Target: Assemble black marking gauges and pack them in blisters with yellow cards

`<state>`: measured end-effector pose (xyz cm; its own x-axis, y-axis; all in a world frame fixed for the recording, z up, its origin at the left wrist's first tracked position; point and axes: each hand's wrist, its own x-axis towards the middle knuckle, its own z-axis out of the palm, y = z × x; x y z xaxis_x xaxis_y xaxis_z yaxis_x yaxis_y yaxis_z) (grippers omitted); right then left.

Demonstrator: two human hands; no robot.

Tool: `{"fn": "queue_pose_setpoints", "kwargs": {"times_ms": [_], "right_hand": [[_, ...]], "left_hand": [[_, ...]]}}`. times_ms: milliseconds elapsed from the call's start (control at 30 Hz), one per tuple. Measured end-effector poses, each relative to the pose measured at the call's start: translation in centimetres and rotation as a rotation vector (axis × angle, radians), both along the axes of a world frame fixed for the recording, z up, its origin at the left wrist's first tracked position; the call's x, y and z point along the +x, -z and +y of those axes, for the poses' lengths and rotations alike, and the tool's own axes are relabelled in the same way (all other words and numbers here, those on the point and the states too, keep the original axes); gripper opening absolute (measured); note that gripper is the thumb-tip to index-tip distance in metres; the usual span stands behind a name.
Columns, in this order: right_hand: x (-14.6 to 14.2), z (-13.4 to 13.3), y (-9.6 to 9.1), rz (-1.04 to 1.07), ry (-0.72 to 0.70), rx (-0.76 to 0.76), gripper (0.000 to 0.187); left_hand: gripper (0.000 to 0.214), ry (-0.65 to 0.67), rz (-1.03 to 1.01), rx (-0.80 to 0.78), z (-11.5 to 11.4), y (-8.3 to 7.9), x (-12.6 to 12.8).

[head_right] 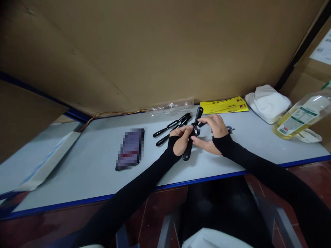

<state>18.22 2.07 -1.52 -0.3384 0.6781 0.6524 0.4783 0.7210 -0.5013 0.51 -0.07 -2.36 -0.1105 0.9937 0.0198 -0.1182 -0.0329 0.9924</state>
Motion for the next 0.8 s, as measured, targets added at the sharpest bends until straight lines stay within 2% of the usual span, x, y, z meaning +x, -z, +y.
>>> {"fn": "queue_pose_setpoints", "kwargs": {"times_ms": [100,333,433,500,633,700,800], "right_hand": [[-0.2,0.0,0.2,-0.015,-0.022,-0.050,0.016],[-0.3,-0.2,-0.2,0.017,-0.050,-0.149,0.028],[-0.3,-0.1,-0.2,0.048,-0.113,-0.165,0.010],[-0.2,0.1,-0.3,0.055,-0.157,-0.152,0.024],[-0.2,-0.1,-0.7,0.079,-0.116,-0.132,0.021],[-0.3,-0.3,-0.9,0.067,-0.101,-0.159,0.032],[-0.3,-0.3,-0.7,0.046,-0.100,-0.189,0.020]], "left_hand": [[0.054,-0.014,-0.006,-0.006,0.1,-0.3,-0.2],[0.055,0.028,0.012,0.000,-0.3,-0.3,-0.1],[0.057,0.037,0.034,-0.005,-0.5,-0.3,-0.1],[0.058,0.041,0.059,-0.011,-0.6,-0.5,-0.3],[0.057,0.024,0.061,-0.005,-0.6,-0.6,-0.4],[0.058,0.018,0.038,0.000,-0.6,-0.5,-0.3],[0.057,0.031,0.022,-0.005,-0.4,-0.1,-0.2]]}}
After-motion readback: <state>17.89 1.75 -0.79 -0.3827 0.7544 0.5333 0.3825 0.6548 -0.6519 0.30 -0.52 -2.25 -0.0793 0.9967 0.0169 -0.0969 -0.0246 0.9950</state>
